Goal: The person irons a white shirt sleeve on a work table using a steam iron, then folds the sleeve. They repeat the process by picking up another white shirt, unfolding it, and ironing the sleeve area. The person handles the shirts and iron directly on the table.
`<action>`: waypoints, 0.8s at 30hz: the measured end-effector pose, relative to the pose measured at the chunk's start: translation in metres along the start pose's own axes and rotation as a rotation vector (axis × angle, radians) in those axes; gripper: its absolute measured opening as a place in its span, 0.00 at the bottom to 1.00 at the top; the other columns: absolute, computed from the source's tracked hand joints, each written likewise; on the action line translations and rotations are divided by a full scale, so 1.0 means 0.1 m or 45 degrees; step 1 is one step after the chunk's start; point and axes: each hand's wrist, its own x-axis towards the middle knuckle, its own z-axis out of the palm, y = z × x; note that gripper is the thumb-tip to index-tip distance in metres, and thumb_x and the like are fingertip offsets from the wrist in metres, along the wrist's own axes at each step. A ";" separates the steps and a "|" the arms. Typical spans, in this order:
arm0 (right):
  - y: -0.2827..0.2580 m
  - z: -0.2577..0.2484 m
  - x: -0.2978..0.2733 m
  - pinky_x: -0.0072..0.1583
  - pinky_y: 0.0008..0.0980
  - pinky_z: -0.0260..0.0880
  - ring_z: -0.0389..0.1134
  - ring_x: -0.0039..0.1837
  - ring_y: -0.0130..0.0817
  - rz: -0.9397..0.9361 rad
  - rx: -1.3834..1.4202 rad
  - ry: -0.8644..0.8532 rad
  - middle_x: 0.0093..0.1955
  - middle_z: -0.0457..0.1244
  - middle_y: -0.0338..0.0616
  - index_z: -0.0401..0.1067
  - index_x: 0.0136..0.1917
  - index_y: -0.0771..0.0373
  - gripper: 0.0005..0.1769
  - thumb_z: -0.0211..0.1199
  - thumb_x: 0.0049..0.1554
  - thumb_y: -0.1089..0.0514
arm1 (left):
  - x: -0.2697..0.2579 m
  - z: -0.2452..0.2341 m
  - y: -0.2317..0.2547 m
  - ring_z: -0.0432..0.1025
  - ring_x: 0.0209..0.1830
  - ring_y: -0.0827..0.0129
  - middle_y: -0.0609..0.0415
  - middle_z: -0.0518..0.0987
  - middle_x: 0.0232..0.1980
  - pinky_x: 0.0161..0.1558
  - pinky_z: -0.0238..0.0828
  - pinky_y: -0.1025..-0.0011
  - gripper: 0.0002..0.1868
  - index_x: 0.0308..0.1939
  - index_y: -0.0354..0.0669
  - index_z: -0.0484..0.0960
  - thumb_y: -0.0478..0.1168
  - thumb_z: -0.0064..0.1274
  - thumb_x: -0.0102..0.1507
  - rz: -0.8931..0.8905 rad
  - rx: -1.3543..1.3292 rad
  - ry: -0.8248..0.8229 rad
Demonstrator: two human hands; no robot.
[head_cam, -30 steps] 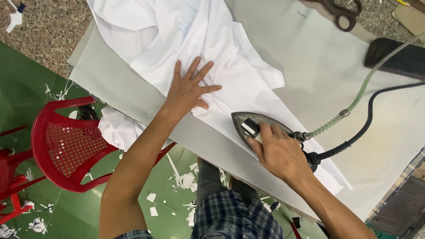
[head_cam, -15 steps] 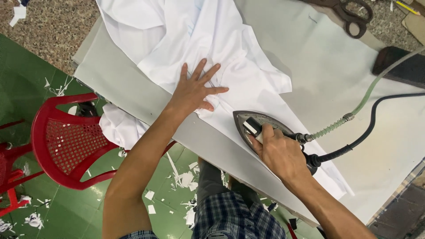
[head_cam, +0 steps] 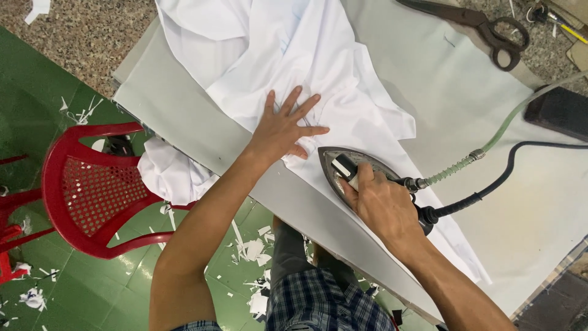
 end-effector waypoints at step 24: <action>0.16 0.08 -0.31 0.36 0.47 0.75 0.73 0.33 0.52 -0.079 0.064 0.130 0.29 0.65 0.53 0.67 0.48 0.63 0.23 0.53 0.64 0.40 | -0.42 1.09 0.69 0.50 0.81 0.55 0.48 0.66 0.76 0.78 0.26 0.45 0.34 0.81 0.49 0.55 0.59 0.22 0.74 0.052 -0.163 0.931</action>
